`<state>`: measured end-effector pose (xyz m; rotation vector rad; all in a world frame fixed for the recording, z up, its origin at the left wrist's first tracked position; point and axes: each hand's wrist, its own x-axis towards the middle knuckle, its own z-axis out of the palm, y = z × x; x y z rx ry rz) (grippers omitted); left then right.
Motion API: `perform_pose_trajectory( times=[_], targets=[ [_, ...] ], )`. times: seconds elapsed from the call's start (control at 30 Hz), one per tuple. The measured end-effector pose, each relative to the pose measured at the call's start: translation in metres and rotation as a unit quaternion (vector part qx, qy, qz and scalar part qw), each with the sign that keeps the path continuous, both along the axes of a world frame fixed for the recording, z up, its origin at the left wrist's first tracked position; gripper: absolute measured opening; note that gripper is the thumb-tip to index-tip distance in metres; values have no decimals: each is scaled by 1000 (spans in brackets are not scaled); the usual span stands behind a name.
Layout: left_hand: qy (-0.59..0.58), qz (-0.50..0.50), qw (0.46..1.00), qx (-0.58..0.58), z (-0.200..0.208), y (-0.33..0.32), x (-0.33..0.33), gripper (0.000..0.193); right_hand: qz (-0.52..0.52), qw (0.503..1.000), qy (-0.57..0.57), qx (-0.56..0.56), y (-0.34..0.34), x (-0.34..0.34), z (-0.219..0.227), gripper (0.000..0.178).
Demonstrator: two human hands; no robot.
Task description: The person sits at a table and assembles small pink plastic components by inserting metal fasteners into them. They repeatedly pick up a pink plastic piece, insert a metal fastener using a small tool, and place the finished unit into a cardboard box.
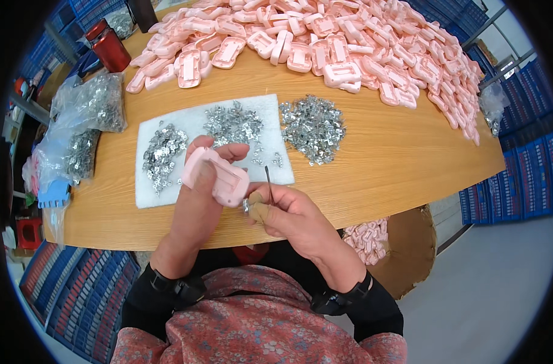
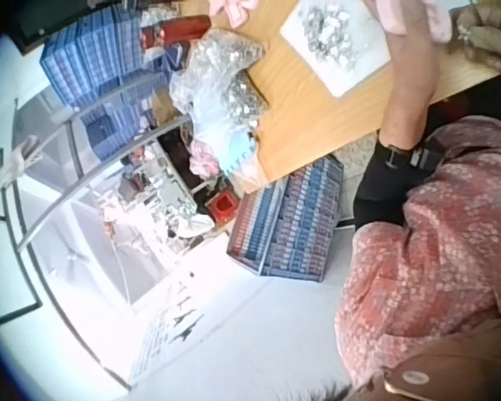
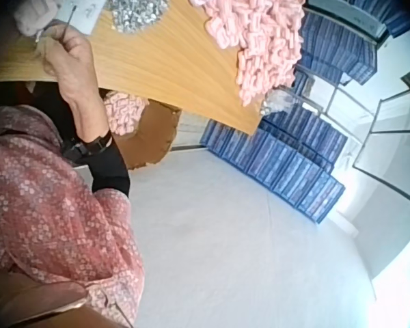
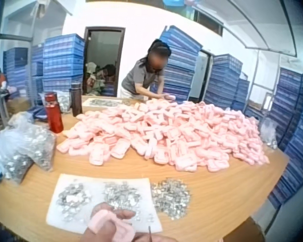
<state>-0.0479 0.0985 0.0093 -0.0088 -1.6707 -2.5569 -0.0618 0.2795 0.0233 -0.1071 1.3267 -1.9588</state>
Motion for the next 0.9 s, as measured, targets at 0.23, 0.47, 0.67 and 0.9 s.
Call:
perform_pose_trajectory(
  times=[0.23, 0.47, 0.67, 0.9],
  targets=[
    [-103, -137, 974, 146, 8, -9, 21, 72, 6, 998, 64, 24, 17, -11, -13, 11],
    [-186, -273, 937, 109, 19, -26, 28, 61, 20, 984, 156, 89, 23, -14, 2, 9],
    [-262, -296, 911, 116, 10, -12, 28, 54, 58, 973, 190, 118, 25, -13, 2, 8],
    [-251, -243, 926, 144, -4, -10, 30, 49, -20, 906, 361, 221, 16, -2, 2, 17]
  ],
)
